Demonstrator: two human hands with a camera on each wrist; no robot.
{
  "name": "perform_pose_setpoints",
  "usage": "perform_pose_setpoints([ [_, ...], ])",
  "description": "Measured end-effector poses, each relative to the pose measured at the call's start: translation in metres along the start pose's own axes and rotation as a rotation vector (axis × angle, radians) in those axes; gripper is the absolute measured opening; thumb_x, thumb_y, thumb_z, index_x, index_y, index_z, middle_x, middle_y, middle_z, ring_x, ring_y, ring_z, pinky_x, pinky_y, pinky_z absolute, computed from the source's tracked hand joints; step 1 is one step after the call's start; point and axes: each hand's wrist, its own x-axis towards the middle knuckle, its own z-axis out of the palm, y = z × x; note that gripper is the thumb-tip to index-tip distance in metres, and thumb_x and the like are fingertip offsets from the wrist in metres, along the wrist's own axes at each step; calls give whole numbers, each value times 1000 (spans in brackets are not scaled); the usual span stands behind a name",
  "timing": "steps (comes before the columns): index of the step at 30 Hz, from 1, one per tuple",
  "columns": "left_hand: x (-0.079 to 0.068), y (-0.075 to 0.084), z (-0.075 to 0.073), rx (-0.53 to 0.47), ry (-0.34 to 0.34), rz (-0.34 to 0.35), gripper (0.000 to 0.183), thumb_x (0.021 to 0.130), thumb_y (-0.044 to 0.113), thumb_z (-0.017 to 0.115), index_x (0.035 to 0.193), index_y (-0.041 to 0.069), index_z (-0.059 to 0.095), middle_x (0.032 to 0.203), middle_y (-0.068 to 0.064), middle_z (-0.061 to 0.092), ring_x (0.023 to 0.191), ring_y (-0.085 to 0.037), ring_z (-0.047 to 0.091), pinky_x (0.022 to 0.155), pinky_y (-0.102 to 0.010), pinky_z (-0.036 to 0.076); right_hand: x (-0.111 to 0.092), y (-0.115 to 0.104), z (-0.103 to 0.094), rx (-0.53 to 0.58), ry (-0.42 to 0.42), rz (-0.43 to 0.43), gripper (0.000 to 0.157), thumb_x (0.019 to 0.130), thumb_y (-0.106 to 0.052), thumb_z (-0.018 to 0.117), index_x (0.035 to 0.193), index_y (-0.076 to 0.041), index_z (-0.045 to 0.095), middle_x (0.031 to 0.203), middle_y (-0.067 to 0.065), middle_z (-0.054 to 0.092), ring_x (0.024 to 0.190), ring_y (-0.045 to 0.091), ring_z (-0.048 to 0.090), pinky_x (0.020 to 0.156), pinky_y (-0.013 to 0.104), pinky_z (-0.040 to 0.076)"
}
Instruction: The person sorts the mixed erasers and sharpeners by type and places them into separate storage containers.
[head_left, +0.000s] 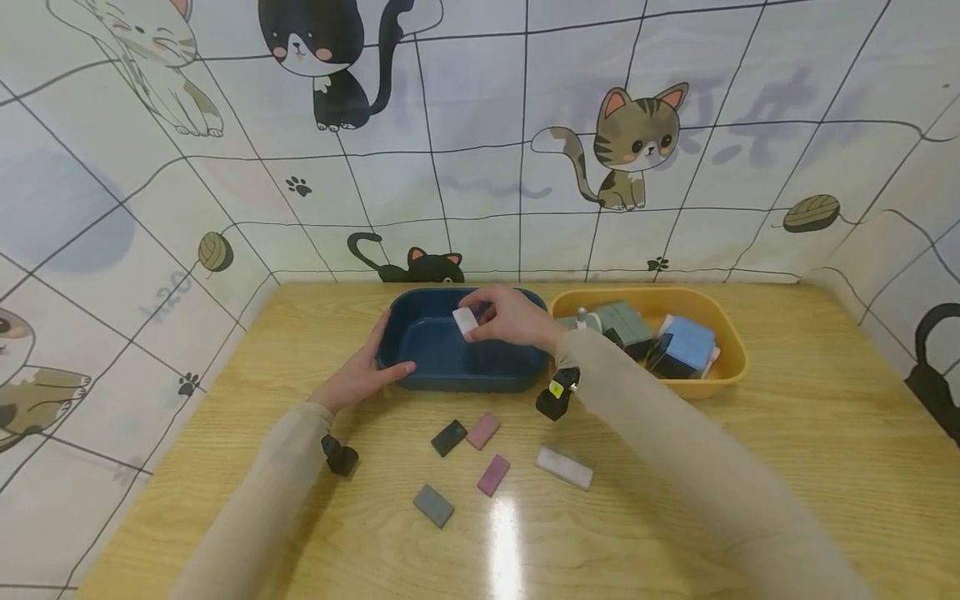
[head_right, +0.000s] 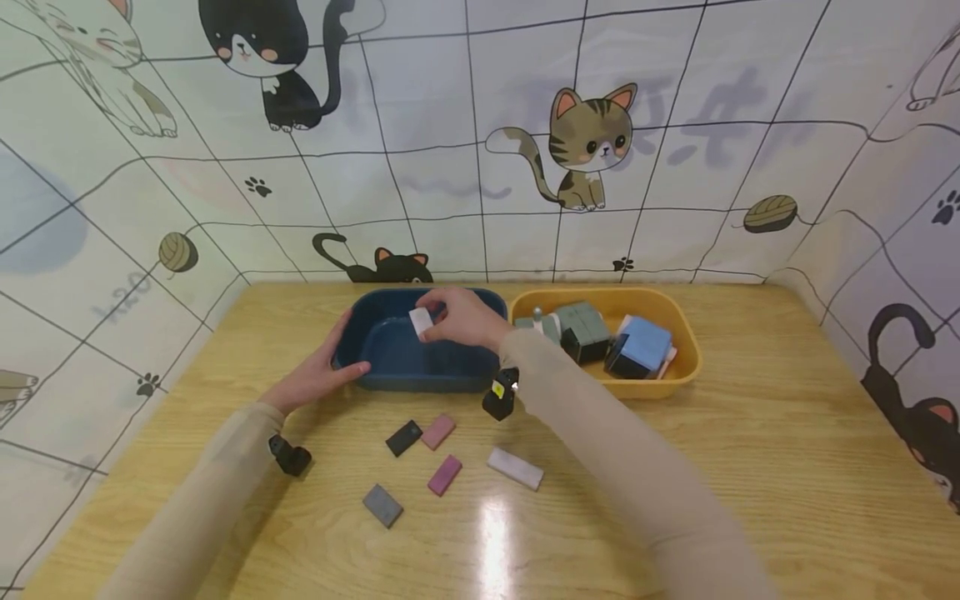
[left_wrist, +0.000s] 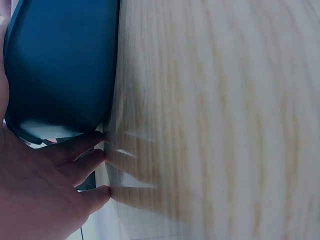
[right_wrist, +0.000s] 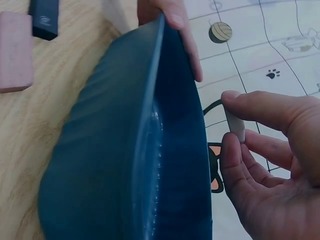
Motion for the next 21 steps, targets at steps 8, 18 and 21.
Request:
perform_pose_setpoints([
  [8, 17, -36, 5, 26, 24, 10, 97, 93, 31, 66, 156, 20, -7, 161, -13, -5, 144, -38, 3, 111, -60, 11, 12, 7, 1, 99, 0, 48, 51, 84, -9, 74, 132, -3, 57, 122, 14, 56, 100, 26, 61, 81, 36, 51],
  [18, 17, -40, 5, 31, 28, 8, 98, 92, 35, 66, 156, 26, -8, 161, -8, -6, 145, -36, 3, 111, -59, 13, 21, 27, -3, 199, -3, 111, 50, 83, -6, 75, 130, -1, 59, 125, 15, 56, 113, 29, 50, 89, 39, 46],
  [21, 13, -31, 4, 15, 19, 6, 97, 93, 31, 66, 156, 20, -7, 161, -12, -6, 144, -38, 2, 110, -60, 12, 21, 30, -6, 190, -39, 137, 49, 82, -3, 74, 129, 0, 60, 126, 16, 55, 115, 29, 48, 89, 40, 45],
])
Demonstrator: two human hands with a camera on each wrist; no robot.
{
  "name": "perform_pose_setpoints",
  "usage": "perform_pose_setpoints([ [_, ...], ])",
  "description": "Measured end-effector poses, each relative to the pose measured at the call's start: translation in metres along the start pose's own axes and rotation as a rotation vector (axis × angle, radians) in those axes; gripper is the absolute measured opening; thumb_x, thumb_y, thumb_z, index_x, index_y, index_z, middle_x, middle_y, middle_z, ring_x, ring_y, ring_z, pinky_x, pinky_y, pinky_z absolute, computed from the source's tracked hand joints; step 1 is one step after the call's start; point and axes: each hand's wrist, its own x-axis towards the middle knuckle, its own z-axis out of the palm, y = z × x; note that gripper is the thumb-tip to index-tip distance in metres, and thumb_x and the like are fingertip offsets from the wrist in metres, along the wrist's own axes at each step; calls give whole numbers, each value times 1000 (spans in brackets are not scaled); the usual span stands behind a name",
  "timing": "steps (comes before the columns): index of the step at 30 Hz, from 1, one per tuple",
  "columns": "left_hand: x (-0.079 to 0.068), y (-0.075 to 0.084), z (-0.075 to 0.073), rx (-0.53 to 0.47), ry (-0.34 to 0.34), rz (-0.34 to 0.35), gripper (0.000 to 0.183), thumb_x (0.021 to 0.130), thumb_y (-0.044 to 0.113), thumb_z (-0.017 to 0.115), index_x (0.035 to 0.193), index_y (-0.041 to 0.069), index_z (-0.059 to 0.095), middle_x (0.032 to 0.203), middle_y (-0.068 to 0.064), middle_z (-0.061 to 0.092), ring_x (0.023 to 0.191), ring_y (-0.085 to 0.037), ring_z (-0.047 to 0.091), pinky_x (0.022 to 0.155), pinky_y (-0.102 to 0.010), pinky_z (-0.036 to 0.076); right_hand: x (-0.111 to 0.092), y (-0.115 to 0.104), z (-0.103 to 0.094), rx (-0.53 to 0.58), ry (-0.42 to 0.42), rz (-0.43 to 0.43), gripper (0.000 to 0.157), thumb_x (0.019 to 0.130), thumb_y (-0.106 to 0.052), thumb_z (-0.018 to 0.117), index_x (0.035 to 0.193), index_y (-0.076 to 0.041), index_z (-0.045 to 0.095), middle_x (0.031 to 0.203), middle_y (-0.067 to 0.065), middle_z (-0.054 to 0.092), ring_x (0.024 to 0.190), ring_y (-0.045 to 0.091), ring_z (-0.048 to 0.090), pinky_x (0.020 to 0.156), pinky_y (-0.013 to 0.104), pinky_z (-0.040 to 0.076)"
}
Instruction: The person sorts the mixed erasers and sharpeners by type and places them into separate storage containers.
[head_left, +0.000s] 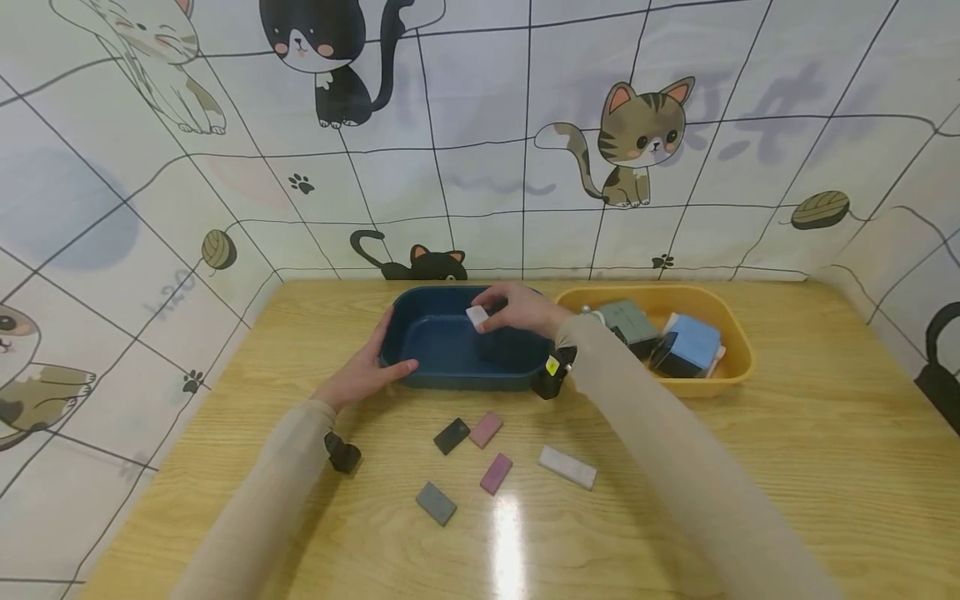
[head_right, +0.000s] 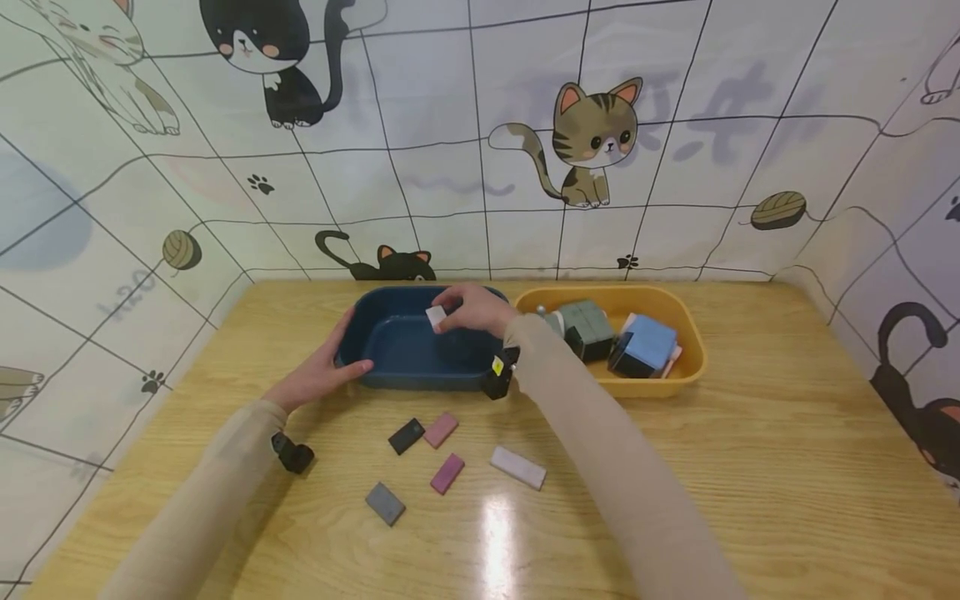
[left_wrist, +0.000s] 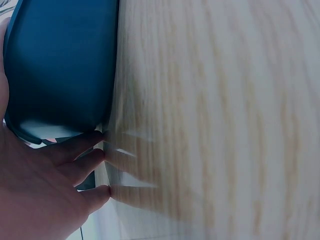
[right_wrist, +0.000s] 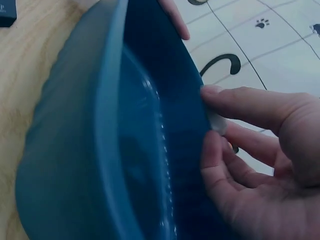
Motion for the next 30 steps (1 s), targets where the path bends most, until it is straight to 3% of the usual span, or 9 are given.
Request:
perform_pose_setpoints([
  [6, -12, 29, -5, -9, -19, 0, 94, 94, 22, 64, 155, 8, -5, 159, -20, -6, 143, -42, 2, 110, -61, 12, -1, 1, -3, -26, -65, 52, 49, 82, -1, 74, 129, 0, 59, 126, 17, 55, 112, 29, 49, 91, 38, 44],
  [11, -14, 32, -5, 0, -18, -4, 92, 95, 20, 63, 155, 7, -5, 159, -19, -5, 143, -41, 3, 111, -59, 13, -1, 4, -1, -59, -77, 62, 49, 82, -2, 74, 129, -1, 59, 126, 17, 55, 111, 29, 49, 89, 36, 44],
  [18, -14, 32, -5, -38, -21, 7, 93, 94, 19, 64, 155, 9, -5, 159, -18, -7, 144, -40, 0, 111, -59, 12, -4, 7, 4, -206, -128, 62, 50, 82, -3, 74, 129, 0, 59, 126, 17, 55, 112, 29, 51, 87, 35, 45],
  [24, -14, 31, -4, -74, -28, 10, 94, 94, 19, 64, 155, 11, -7, 160, -16, -9, 144, -39, -2, 111, -60, 12, -6, 7, 3, -187, -159, 91, 55, 85, -7, 71, 136, -2, 53, 130, 18, 54, 118, 30, 51, 94, 39, 45],
  [30, -14, 31, -4, -71, -24, 6, 94, 94, 20, 64, 155, 12, -7, 159, -16, -9, 144, -38, -2, 111, -59, 11, -9, 4, 0, -191, -173, 79, 51, 86, -10, 71, 134, -1, 55, 130, 18, 55, 118, 30, 52, 92, 39, 47],
])
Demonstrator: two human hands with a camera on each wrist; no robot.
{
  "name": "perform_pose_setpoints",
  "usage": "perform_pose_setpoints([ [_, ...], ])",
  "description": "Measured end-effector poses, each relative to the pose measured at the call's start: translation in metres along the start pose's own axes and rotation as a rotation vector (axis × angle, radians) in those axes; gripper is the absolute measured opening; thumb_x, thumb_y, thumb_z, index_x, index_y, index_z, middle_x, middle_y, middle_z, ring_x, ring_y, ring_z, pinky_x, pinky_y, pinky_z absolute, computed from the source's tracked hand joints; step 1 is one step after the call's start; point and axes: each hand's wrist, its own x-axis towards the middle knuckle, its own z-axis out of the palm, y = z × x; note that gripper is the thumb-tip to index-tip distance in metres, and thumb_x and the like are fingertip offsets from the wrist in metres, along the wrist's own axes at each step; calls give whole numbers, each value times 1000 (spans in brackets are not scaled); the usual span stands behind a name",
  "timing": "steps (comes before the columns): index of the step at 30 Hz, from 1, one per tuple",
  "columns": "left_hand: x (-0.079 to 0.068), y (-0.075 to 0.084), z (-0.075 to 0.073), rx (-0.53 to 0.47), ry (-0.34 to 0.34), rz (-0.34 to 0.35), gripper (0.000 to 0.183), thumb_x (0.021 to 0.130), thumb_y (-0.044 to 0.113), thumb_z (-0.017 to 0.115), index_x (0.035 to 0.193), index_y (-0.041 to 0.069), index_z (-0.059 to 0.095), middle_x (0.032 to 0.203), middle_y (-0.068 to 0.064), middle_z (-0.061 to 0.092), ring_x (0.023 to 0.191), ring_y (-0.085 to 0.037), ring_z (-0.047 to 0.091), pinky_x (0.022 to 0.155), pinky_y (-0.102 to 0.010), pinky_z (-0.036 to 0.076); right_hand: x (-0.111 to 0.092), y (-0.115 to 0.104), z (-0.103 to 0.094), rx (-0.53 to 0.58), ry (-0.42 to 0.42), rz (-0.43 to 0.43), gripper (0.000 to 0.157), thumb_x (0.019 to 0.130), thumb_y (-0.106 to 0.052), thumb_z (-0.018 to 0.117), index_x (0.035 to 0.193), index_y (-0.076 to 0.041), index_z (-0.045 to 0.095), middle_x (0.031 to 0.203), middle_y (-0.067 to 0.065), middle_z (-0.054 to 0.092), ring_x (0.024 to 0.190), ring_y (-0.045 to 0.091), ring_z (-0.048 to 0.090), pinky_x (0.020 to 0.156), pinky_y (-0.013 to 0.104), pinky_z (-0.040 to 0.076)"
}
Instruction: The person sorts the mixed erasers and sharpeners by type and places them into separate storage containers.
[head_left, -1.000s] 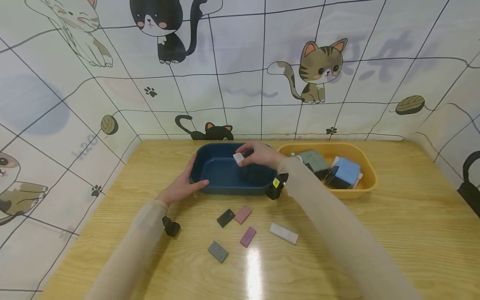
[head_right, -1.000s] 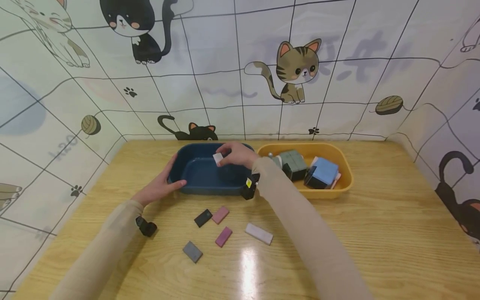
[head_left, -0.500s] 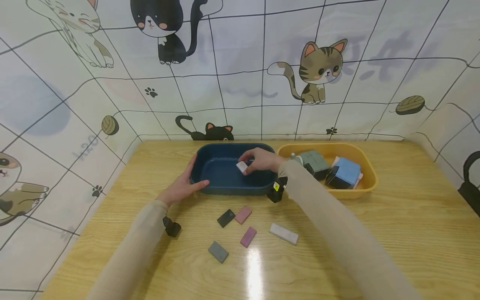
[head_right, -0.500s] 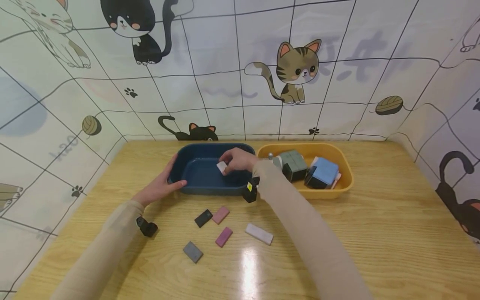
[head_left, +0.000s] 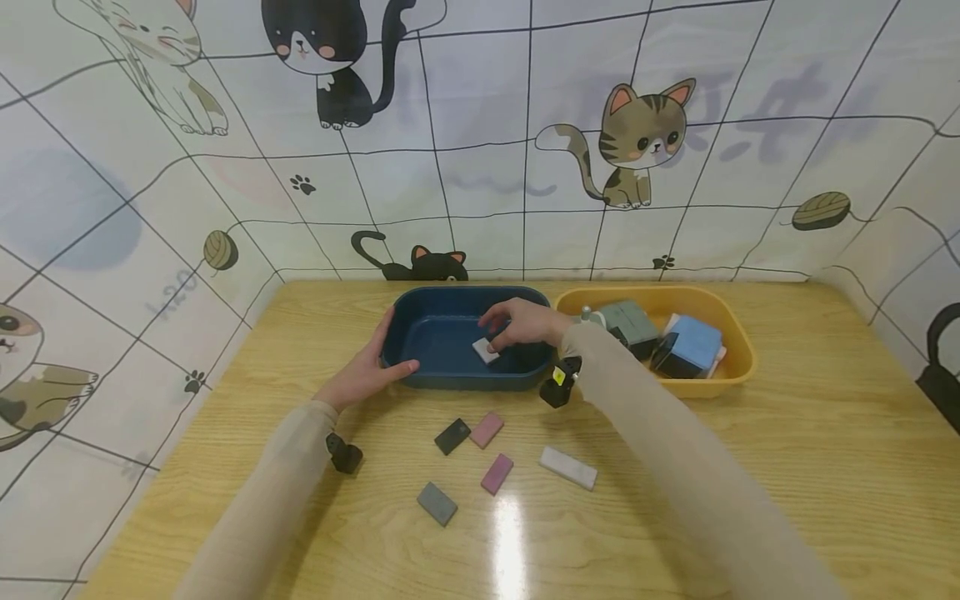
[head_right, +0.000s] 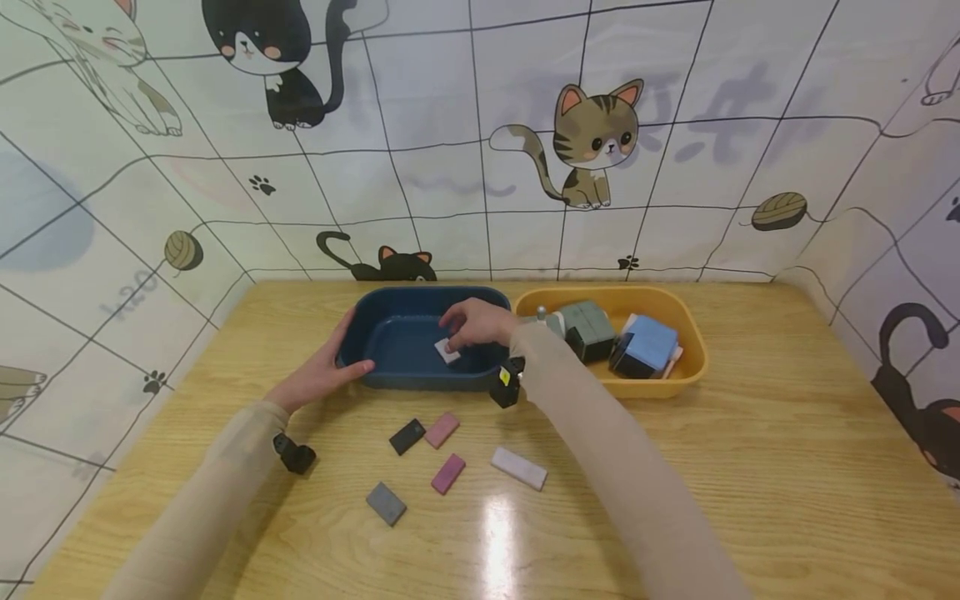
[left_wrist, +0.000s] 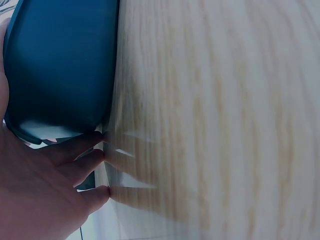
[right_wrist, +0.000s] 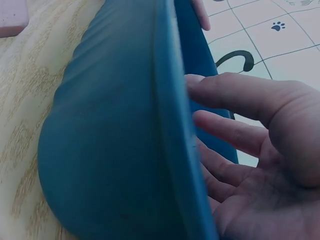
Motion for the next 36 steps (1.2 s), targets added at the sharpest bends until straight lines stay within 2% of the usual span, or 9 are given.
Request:
perform_pose_setpoints([
  [8, 0, -1, 0, 13, 7, 6, 94, 94, 19, 64, 155, 10, -6, 159, -17, -8, 144, -39, -2, 111, -59, 11, -13, -3, -4, -7, -22, -28, 49, 86, -10, 70, 132, 0, 56, 126, 18, 57, 114, 28, 54, 91, 38, 46],
  [19, 1, -1, 1, 1, 3, 5, 94, 94, 20, 64, 155, 11, -7, 159, -16, -9, 144, -39, -3, 110, -60, 11, -29, -2, -4, 19, 1, -163, 40, 89, -1, 65, 127, 7, 56, 117, 23, 59, 106, 31, 61, 86, 36, 50],
  [27, 1, -2, 0, -1, 7, 15, 94, 94, 20, 64, 155, 11, -7, 159, -16, -8, 144, -39, -2, 111, -60, 11, -43, -7, -2, 46, 54, -209, 33, 91, -4, 64, 122, 6, 59, 109, 17, 62, 100, 25, 61, 84, 36, 50],
  [30, 0, -1, -1, 19, 10, 16, 94, 94, 19, 64, 155, 9, -6, 159, -17, -8, 144, -40, -1, 111, -59, 11, -51, -10, 1, 43, 66, -231, 30, 91, -5, 64, 120, 2, 60, 107, 14, 64, 95, 22, 61, 81, 35, 50],
  [36, 1, -3, 0, 34, 9, 24, 95, 93, 19, 65, 155, 7, -6, 159, -20, -7, 143, -41, 0, 110, -60, 11, -70, -12, 8, 23, 52, -290, 26, 90, -5, 65, 116, -2, 63, 97, 3, 64, 87, 18, 61, 77, 33, 51],
])
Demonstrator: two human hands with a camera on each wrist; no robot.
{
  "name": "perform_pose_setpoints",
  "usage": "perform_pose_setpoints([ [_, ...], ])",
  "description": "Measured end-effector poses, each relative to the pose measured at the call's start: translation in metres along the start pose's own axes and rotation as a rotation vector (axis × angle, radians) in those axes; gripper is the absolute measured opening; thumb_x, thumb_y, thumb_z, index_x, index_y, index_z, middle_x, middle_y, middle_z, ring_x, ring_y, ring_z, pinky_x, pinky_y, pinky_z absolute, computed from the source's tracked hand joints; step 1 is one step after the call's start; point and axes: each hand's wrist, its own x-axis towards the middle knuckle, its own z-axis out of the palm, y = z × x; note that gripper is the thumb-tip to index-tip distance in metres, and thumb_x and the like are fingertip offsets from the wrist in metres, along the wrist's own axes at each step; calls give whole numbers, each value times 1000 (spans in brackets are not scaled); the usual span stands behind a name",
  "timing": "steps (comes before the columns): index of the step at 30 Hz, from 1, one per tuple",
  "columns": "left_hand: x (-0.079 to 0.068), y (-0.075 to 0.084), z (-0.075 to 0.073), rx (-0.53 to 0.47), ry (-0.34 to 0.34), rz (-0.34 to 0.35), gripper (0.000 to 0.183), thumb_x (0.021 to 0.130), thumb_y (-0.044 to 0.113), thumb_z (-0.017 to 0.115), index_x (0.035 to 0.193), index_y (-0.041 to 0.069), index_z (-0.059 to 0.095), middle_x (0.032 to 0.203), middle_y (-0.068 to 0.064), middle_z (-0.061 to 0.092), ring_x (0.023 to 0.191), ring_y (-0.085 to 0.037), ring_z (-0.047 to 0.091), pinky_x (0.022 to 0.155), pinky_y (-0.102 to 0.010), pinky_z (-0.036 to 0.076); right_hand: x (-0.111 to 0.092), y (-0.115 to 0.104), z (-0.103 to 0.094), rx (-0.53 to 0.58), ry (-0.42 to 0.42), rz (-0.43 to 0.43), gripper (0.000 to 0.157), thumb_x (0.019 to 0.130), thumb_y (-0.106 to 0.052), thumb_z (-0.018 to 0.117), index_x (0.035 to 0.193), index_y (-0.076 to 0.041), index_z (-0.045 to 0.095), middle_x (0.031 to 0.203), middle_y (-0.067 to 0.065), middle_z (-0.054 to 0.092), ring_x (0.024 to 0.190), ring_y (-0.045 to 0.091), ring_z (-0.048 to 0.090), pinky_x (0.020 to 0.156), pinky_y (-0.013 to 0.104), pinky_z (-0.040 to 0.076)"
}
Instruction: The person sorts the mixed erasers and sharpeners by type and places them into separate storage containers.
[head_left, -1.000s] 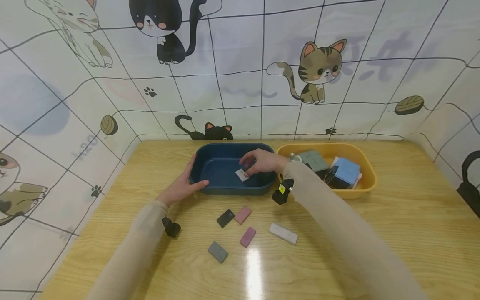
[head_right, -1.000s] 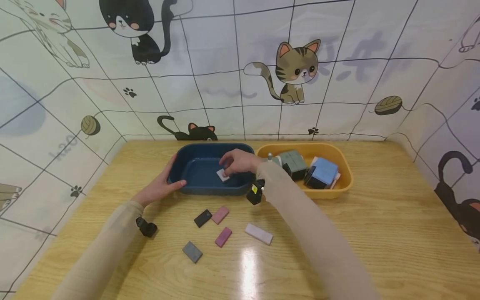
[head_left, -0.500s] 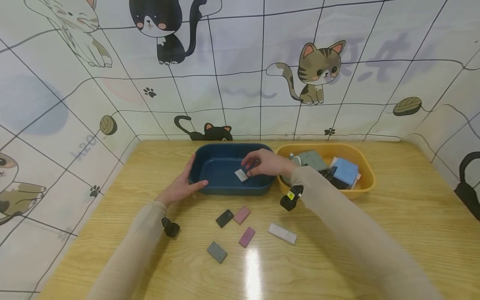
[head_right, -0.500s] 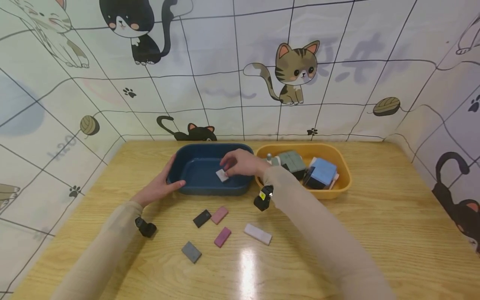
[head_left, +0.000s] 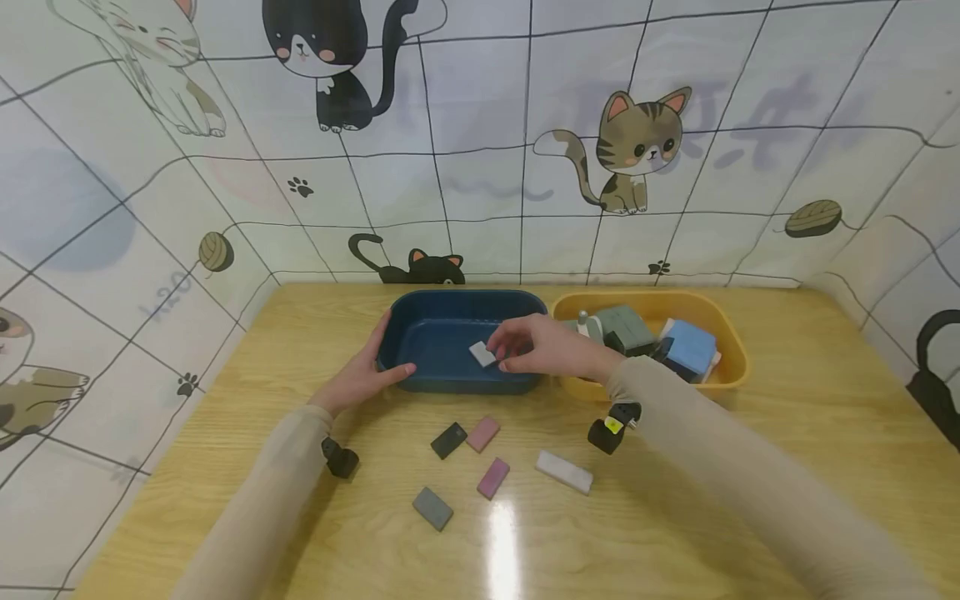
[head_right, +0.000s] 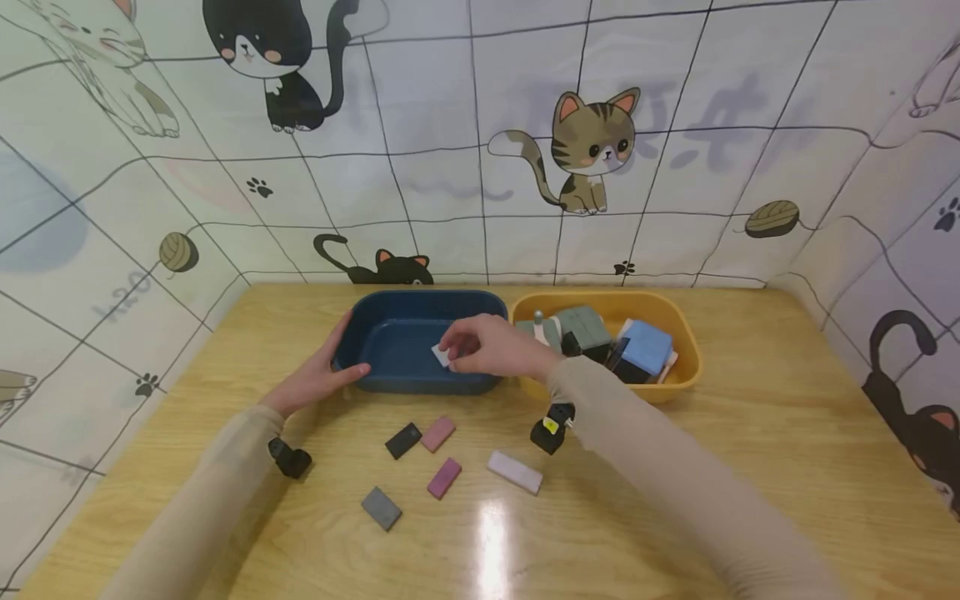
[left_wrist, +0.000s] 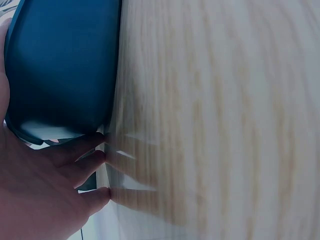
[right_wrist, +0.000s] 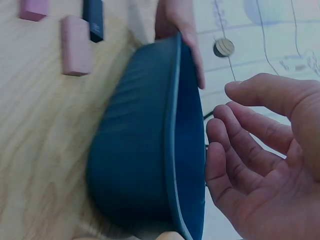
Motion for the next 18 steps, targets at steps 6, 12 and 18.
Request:
perform_pose_setpoints([
  [6, 12, -29, 4, 14, 17, 10, 99, 92, 25, 68, 156, 16, -7, 160, -14, -7, 144, -39, 0, 111, -60, 11, -23, -3, 5, -42, -41, -46, 23, 89, -5, 66, 112, -1, 64, 92, 0, 64, 83, 15, 59, 75, 33, 51],
  [12, 17, -40, 4, 36, 36, 12, 101, 91, 36, 69, 156, 25, -8, 161, -8, -6, 145, -35, 2, 111, -58, 12, -42, -2, 12, -52, -67, -47, 21, 90, -5, 64, 111, -5, 65, 93, 2, 64, 83, 14, 59, 73, 31, 51],
  [18, 15, -42, 3, 18, 28, 17, 102, 90, 41, 68, 155, 26, -8, 161, -4, -7, 145, -30, 0, 112, -56, 12, -52, 5, 24, -135, -106, -64, 23, 90, -4, 62, 112, -5, 65, 93, 1, 65, 82, 9, 58, 72, 28, 51],
])
